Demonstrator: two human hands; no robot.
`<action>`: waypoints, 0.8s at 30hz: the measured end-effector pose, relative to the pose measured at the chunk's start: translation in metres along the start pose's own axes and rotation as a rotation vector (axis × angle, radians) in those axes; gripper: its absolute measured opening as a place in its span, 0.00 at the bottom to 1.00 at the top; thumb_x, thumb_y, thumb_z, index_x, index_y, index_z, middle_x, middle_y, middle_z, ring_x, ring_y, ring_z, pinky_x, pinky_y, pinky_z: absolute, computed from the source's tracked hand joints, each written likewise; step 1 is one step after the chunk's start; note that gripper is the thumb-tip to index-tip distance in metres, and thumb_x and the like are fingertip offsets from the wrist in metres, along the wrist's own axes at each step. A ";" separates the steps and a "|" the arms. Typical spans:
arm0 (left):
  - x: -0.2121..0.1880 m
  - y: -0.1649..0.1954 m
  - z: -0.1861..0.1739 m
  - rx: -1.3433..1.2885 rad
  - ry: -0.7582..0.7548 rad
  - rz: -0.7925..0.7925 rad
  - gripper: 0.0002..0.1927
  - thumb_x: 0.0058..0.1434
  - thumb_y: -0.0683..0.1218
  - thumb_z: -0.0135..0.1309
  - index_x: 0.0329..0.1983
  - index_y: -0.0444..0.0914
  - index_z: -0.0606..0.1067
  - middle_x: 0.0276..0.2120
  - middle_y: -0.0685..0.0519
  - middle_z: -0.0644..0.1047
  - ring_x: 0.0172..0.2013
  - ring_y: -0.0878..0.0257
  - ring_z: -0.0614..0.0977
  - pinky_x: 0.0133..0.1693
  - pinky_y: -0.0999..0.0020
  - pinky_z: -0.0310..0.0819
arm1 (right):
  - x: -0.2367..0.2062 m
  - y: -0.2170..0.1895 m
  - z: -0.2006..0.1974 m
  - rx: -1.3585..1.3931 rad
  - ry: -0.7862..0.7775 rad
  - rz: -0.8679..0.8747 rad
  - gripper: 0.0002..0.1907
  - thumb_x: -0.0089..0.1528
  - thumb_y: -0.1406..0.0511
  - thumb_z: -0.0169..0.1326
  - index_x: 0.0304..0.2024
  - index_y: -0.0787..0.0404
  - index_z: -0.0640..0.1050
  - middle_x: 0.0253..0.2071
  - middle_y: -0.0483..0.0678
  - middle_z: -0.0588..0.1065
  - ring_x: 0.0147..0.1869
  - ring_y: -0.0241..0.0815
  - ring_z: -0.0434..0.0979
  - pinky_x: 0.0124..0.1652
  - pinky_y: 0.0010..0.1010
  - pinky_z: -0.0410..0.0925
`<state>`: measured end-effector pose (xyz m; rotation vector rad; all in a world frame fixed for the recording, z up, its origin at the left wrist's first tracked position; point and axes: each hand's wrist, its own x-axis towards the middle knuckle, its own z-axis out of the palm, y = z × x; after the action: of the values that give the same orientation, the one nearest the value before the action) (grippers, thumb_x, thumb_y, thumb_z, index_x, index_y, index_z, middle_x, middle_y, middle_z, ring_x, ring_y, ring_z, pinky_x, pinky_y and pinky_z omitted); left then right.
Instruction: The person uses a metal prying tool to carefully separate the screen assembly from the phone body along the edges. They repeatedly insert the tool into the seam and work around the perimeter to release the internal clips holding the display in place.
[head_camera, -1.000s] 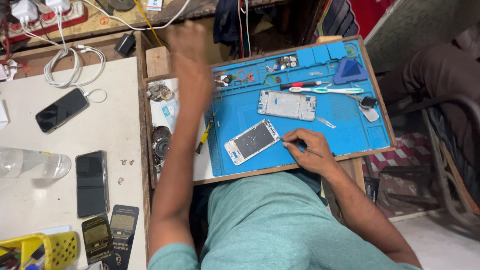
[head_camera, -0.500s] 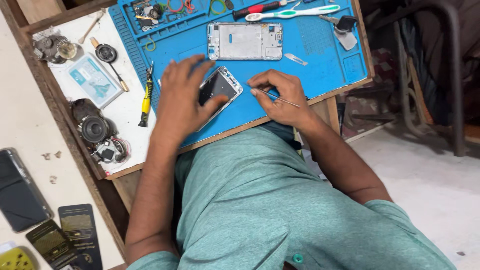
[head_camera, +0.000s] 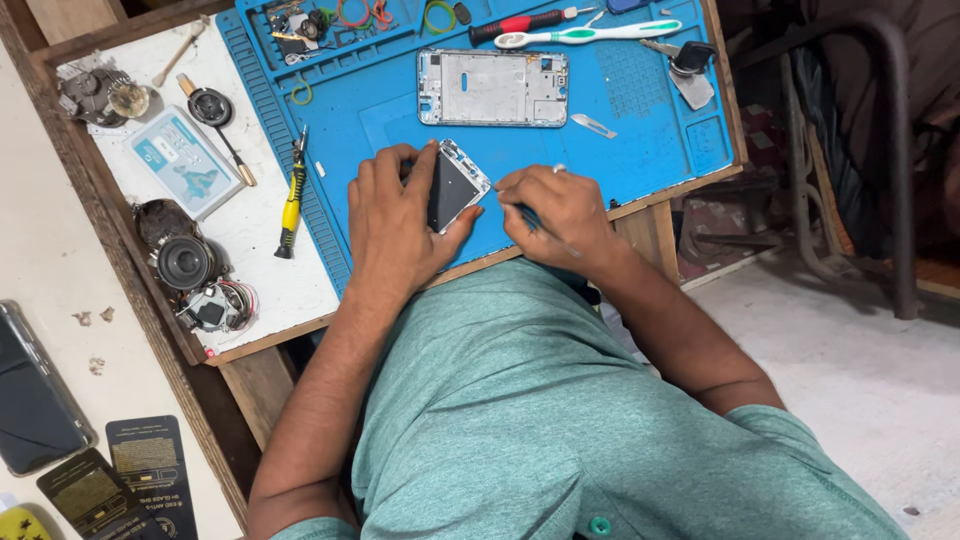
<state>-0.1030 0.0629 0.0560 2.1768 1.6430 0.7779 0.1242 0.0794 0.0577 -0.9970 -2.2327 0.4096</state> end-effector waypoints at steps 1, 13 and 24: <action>0.001 0.002 0.000 0.018 0.016 -0.004 0.42 0.52 0.58 0.71 0.63 0.31 0.73 0.50 0.44 0.70 0.48 0.50 0.71 0.49 0.53 0.65 | 0.000 -0.004 0.001 -0.039 0.011 -0.017 0.07 0.57 0.73 0.62 0.37 0.64 0.79 0.42 0.51 0.82 0.39 0.44 0.83 0.36 0.32 0.73; -0.005 0.002 0.013 0.048 0.111 -0.037 0.41 0.50 0.57 0.71 0.61 0.29 0.74 0.46 0.43 0.69 0.44 0.49 0.71 0.44 0.54 0.69 | -0.007 -0.014 0.016 -0.189 0.065 -0.040 0.05 0.59 0.74 0.61 0.38 0.66 0.78 0.42 0.51 0.80 0.37 0.44 0.81 0.35 0.30 0.72; -0.010 0.008 -0.004 0.038 0.201 -0.038 0.37 0.47 0.58 0.69 0.56 0.33 0.75 0.44 0.44 0.71 0.44 0.48 0.73 0.43 0.52 0.70 | 0.016 -0.032 0.012 -0.202 0.048 -0.094 0.07 0.57 0.71 0.60 0.38 0.63 0.79 0.40 0.49 0.80 0.34 0.46 0.78 0.33 0.34 0.70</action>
<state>-0.1012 0.0510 0.0611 2.1461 1.8026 0.9896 0.0906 0.0696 0.0725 -0.9876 -2.3006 0.1191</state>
